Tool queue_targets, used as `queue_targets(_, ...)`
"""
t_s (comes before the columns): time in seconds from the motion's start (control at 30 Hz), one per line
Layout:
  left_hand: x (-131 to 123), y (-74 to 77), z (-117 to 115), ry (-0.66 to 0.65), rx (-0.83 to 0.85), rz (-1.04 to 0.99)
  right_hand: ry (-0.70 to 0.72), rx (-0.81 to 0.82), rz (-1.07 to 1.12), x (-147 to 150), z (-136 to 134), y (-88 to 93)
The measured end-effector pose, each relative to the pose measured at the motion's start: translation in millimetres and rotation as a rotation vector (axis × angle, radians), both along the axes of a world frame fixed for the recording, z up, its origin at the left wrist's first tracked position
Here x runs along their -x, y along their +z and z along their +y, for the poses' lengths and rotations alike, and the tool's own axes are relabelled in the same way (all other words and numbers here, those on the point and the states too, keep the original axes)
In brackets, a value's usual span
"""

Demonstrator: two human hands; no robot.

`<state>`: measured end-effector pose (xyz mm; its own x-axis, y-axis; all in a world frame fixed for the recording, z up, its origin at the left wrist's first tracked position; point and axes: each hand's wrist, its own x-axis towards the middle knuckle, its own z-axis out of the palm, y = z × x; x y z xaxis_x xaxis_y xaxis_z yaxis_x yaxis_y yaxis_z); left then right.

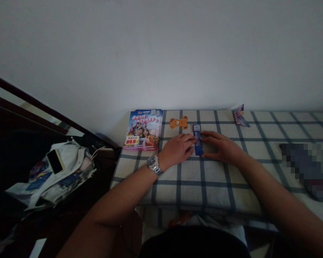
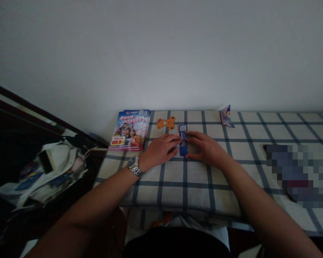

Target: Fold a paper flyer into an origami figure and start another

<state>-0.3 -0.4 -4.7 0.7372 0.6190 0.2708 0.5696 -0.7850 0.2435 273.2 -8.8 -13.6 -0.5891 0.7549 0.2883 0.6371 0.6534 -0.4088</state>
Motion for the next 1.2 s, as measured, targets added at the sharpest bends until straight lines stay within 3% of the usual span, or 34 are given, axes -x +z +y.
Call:
queue_targets(0.23, -0.9, 0.6, -2.2, 0.006, -0.005, -0.015, -0.002, -0.020, -0.010, 0.8, -3.2, 2.0)
queue_targets(0.67, -20.0, 5.0, -12.3, 0.164, -0.046, 0.014, -0.141, -0.057, 0.118, 17.5, 10.3, -5.4)
queue_targets(1.2, -18.7, 3.9, -16.1, 0.177, -0.053, -0.014, -0.235, -0.076, 0.065, 28.5, 6.2, 5.2)
